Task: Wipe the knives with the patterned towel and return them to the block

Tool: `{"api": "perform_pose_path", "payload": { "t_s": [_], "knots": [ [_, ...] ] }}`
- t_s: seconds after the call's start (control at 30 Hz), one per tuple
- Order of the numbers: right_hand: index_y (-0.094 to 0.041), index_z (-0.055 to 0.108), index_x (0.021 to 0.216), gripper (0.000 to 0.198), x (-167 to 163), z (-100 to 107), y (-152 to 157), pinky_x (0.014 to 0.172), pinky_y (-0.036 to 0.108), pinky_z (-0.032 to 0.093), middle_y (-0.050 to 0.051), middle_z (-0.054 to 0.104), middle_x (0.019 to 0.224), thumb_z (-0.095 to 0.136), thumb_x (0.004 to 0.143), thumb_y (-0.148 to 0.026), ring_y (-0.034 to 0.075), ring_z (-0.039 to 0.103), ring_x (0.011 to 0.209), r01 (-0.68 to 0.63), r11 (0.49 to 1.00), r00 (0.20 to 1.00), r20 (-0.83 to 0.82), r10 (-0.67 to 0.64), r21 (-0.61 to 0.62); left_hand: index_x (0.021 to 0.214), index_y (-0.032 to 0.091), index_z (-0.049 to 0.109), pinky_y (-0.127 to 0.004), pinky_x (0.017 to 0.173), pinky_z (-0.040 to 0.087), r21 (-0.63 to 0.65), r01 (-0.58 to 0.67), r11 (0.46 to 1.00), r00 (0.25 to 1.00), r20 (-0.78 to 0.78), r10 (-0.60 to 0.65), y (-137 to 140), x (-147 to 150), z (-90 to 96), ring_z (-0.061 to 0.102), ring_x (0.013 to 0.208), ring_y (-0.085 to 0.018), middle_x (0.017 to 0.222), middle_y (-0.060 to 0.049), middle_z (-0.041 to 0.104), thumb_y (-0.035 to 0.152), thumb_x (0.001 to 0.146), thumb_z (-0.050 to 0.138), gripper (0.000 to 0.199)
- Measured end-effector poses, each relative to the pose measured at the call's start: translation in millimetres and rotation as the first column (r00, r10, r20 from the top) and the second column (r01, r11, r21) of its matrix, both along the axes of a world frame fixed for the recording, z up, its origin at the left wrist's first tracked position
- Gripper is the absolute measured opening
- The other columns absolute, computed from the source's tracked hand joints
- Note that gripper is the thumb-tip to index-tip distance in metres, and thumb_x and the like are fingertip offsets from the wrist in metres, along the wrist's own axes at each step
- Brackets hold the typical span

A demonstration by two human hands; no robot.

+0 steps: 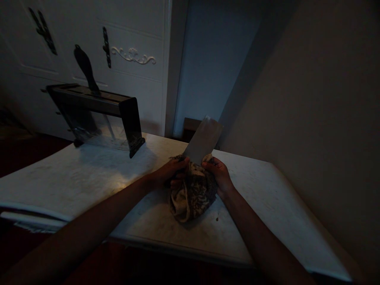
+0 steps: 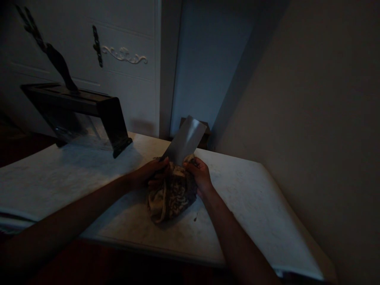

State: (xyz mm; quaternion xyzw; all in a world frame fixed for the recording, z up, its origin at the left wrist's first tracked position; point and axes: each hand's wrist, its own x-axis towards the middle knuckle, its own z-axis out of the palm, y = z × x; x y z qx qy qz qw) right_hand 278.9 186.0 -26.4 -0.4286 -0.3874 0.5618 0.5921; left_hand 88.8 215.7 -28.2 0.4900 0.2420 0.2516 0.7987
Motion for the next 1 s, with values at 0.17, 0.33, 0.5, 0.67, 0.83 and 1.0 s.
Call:
{"api": "perform_pose_path", "payload": {
  "t_s": [0.17, 0.33, 0.5, 0.67, 0.83, 1.0],
  "knots": [
    [-0.021, 0.066, 0.076, 0.023, -0.6, -0.4, 1.3, 0.058, 0.025, 0.048, -0.004, 0.068, 0.067, 0.081, 0.059, -0.026, 0.013, 0.059, 0.057, 0.077, 0.997, 0.997, -0.032, -0.076, 0.015, 0.065, 0.018, 0.045, -0.017, 0.029, 0.030, 0.087, -0.134, 0.987, 0.991, -0.009, 0.135, 1.5, 6.6, -0.2, 0.038, 0.030, -0.006, 0.046, 0.007, 0.041, 0.061, 0.080, 0.059, 0.048],
    [-0.021, 0.065, 0.076, 0.023, 1.2, -1.6, 2.2, 0.059, 0.026, 0.048, -0.004, 0.067, 0.066, 0.080, 0.059, -0.025, 0.014, 0.059, 0.057, 0.151, 0.988, 0.987, -0.068, -0.148, 0.038, 0.083, 0.016, 0.054, -0.018, 0.031, 0.034, 0.172, -0.270, 0.947, 0.962, -0.001, 0.274, 3.5, 10.9, -3.5, 0.044, 0.033, -0.007, 0.052, 0.006, 0.050, 0.059, 0.078, 0.064, 0.044],
    [-0.020, 0.066, 0.080, 0.024, -3.7, 0.9, 1.8, 0.061, 0.028, 0.051, -0.004, 0.068, 0.068, 0.080, 0.060, -0.023, 0.014, 0.061, 0.057, 0.157, 0.987, 0.984, -0.097, -0.152, 0.044, 0.077, 0.016, 0.053, -0.018, 0.029, 0.029, 0.148, -0.316, 0.937, 0.948, 0.011, 0.317, 0.0, 13.0, -1.1, 0.038, 0.030, -0.006, 0.047, 0.007, 0.045, 0.060, 0.078, 0.062, 0.045],
    [-0.021, 0.067, 0.084, 0.026, 5.4, 4.9, 4.1, 0.064, 0.029, 0.052, -0.004, 0.070, 0.071, 0.079, 0.061, -0.021, 0.015, 0.062, 0.060, 0.201, 0.977, 0.973, -0.130, -0.191, 0.068, 0.074, 0.017, 0.050, -0.018, 0.027, 0.026, 0.104, -0.339, 0.935, 0.941, 0.059, 0.334, -3.8, 12.9, -0.7, 0.035, 0.028, -0.006, 0.047, 0.008, 0.043, 0.058, 0.079, 0.061, 0.043],
    [-0.022, 0.066, 0.085, 0.029, 20.9, 1.6, 6.3, 0.072, 0.034, 0.055, -0.001, 0.072, 0.075, 0.082, 0.061, -0.025, 0.020, 0.068, 0.073, 0.177, 0.984, 0.970, -0.171, -0.173, 0.008, 0.077, 0.018, 0.049, -0.017, 0.026, 0.026, -0.023, -0.357, 0.934, 0.926, 0.123, 0.357, -2.7, 8.7, -0.3, 0.033, 0.029, -0.005, 0.049, 0.009, 0.040, 0.057, 0.080, 0.059, 0.040],
    [-0.023, 0.064, 0.084, 0.030, 7.2, -4.5, 2.5, 0.074, 0.036, 0.056, 0.000, 0.072, 0.076, 0.083, 0.063, -0.034, 0.024, 0.069, 0.082, 0.076, 0.997, 0.984, -0.159, -0.080, -0.031, 0.081, 0.018, 0.050, -0.017, 0.027, 0.029, -0.069, -0.339, 0.938, 0.914, 0.213, 0.345, -2.6, 5.5, 4.7, 0.033, 0.030, -0.006, 0.051, 0.008, 0.040, 0.058, 0.085, 0.053, 0.041]
  ]
}}
